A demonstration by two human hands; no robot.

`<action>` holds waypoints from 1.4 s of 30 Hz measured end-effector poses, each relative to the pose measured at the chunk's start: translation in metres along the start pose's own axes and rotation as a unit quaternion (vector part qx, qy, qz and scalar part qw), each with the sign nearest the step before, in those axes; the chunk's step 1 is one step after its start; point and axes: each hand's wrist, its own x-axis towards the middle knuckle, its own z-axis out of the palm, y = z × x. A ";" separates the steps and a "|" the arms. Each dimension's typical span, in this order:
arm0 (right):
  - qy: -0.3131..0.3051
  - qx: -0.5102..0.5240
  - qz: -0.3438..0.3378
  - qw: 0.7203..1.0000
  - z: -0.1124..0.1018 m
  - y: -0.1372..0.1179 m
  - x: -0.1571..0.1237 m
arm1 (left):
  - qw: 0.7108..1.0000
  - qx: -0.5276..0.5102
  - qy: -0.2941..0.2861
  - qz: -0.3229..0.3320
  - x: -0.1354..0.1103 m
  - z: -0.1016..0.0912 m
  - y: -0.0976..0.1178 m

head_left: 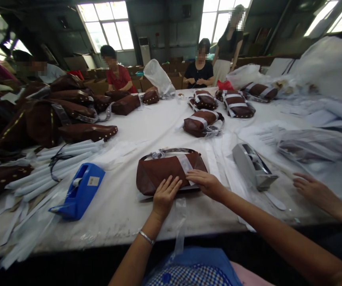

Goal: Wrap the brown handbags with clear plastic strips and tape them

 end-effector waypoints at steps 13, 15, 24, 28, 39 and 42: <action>0.051 -0.073 -0.065 0.994 0.035 0.004 -0.031 | 0.994 -0.024 -0.047 0.091 0.008 -0.003 0.004; 0.062 -0.078 -0.053 0.994 0.037 -0.001 -0.033 | 0.996 -0.058 -0.032 0.058 0.007 -0.001 0.002; 0.115 -0.090 0.003 0.989 0.044 -0.034 -0.045 | 0.991 -0.026 -0.131 0.008 0.016 -0.012 0.021; 0.102 -0.072 0.026 0.992 0.015 -0.032 -0.022 | 0.994 0.009 -0.107 0.010 0.013 -0.007 0.025; -0.223 -0.165 0.100 0.955 0.015 0.061 0.120 | 0.996 0.057 -0.060 0.025 0.010 0.003 0.026; -0.225 -0.189 0.122 0.948 0.018 0.064 0.115 | 0.998 0.051 -0.043 0.022 0.009 0.006 0.026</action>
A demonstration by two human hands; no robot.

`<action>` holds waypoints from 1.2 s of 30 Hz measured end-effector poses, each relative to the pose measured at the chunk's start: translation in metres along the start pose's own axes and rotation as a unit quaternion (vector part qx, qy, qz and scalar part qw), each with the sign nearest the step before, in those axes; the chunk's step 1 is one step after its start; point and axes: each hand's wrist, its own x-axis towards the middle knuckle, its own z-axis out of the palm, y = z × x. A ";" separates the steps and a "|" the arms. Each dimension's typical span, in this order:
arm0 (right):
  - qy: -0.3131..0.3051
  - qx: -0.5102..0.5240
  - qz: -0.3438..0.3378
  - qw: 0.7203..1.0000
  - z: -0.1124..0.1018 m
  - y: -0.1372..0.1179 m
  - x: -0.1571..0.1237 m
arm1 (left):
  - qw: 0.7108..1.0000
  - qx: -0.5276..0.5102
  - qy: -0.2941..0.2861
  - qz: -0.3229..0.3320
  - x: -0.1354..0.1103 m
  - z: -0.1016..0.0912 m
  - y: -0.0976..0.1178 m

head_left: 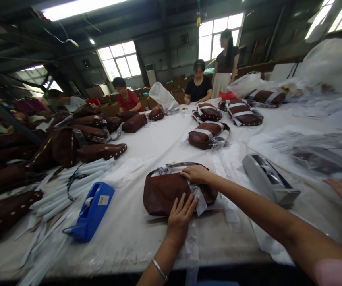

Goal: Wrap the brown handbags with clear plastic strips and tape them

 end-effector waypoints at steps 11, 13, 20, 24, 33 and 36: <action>0.037 -0.033 0.069 0.996 0.003 0.005 -0.029 | 1.000 0.004 -0.023 0.008 -0.001 0.000 0.001; 0.080 -0.031 0.031 0.996 0.013 0.000 -0.050 | 1.000 0.002 -0.023 0.013 -0.002 0.000 0.000; 0.173 0.015 -0.058 0.983 0.051 -0.034 -0.138 | 0.997 -0.033 -0.011 0.072 -0.006 -0.002 -0.005; 0.207 0.068 -0.059 0.974 0.059 -0.066 -0.189 | 0.994 -0.059 -0.047 0.080 -0.001 -0.010 -0.011; 0.054 0.149 -0.187 0.969 0.108 -0.149 -0.198 | 0.983 -0.065 -0.133 0.107 0.011 -0.022 -0.024; 0.098 0.175 -0.212 0.956 0.121 -0.155 -0.184 | 0.982 -0.060 -0.141 0.109 0.014 -0.025 -0.026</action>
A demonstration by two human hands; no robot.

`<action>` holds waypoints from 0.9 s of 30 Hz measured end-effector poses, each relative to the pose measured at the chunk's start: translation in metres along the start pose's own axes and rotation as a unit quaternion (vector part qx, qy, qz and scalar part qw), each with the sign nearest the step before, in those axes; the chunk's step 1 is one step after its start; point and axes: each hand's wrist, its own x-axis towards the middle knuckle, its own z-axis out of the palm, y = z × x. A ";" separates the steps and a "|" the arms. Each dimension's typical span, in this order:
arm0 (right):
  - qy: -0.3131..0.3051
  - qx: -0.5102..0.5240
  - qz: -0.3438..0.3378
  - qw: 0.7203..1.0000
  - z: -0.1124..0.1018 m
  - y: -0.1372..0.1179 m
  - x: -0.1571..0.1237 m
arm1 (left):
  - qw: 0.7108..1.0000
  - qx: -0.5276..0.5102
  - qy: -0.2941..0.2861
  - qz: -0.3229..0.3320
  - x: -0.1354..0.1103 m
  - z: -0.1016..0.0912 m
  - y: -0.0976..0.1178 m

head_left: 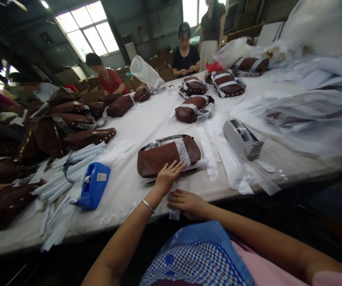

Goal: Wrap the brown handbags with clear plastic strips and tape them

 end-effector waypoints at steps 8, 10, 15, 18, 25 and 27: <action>0.162 0.034 -0.018 0.986 -0.018 0.011 -0.053 | 1.000 -0.003 -0.011 -0.017 -0.001 -0.002 0.002; 0.168 0.053 -0.003 0.984 -0.027 0.007 -0.071 | 1.000 -0.002 -0.005 -0.023 -0.002 0.000 0.003; 0.199 0.096 0.061 0.973 -0.047 -0.008 -0.090 | 0.999 -0.015 0.002 -0.040 -0.001 0.001 0.004; 0.206 0.087 0.060 0.973 -0.053 -0.010 -0.090 | 0.999 -0.021 0.006 -0.047 -0.001 0.001 0.002; 0.167 0.029 0.013 0.985 -0.051 -0.006 -0.089 | 0.997 0.008 0.066 -0.030 -0.007 0.012 0.003; 0.157 0.017 0.001 0.987 -0.058 -0.007 -0.084 | 0.997 0.018 0.075 -0.024 -0.009 0.017 0.007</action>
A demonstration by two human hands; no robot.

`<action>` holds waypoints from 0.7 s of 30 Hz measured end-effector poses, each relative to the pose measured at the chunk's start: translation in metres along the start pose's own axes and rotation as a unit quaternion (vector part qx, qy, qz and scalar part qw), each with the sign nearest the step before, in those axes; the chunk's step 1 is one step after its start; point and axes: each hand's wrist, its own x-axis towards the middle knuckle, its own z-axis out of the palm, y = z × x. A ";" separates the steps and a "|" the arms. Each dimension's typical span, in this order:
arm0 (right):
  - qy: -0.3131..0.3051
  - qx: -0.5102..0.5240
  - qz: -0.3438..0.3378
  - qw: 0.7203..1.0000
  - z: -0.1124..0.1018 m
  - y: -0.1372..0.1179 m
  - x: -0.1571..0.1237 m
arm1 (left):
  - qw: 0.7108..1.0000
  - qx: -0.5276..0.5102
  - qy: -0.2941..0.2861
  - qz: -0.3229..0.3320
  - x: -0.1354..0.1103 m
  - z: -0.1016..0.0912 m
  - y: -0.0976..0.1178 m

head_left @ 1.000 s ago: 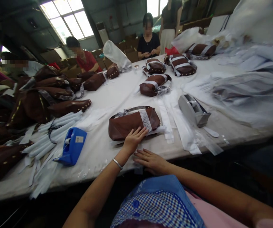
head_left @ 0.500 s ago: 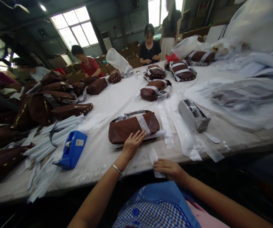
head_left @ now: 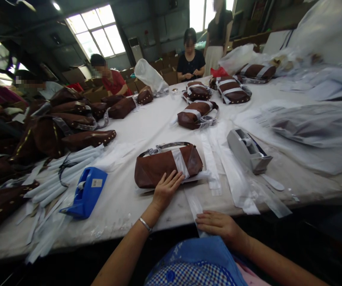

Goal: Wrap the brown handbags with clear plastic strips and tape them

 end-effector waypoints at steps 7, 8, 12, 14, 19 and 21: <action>0.018 0.001 0.006 1.000 -0.049 0.001 0.063 | 1.000 0.010 0.005 -0.008 -0.004 0.008 0.014; 0.021 0.002 0.009 1.000 -0.057 0.005 0.075 | 1.000 0.007 0.003 -0.010 -0.004 0.009 0.015; 0.028 -0.005 0.044 0.999 -0.072 0.038 0.125 | 1.000 -0.007 0.018 -0.016 -0.008 0.017 0.014; 0.032 -0.014 0.084 0.996 -0.070 0.063 0.149 | 0.999 -0.009 0.039 -0.010 -0.010 0.022 0.013; 0.045 -0.003 0.147 0.988 -0.051 0.133 0.189 | 0.998 -0.003 0.065 0.004 -0.010 0.024 0.011; 0.039 -0.011 0.149 0.988 -0.042 0.152 0.193 | 0.997 -0.007 0.076 0.002 -0.009 0.023 0.011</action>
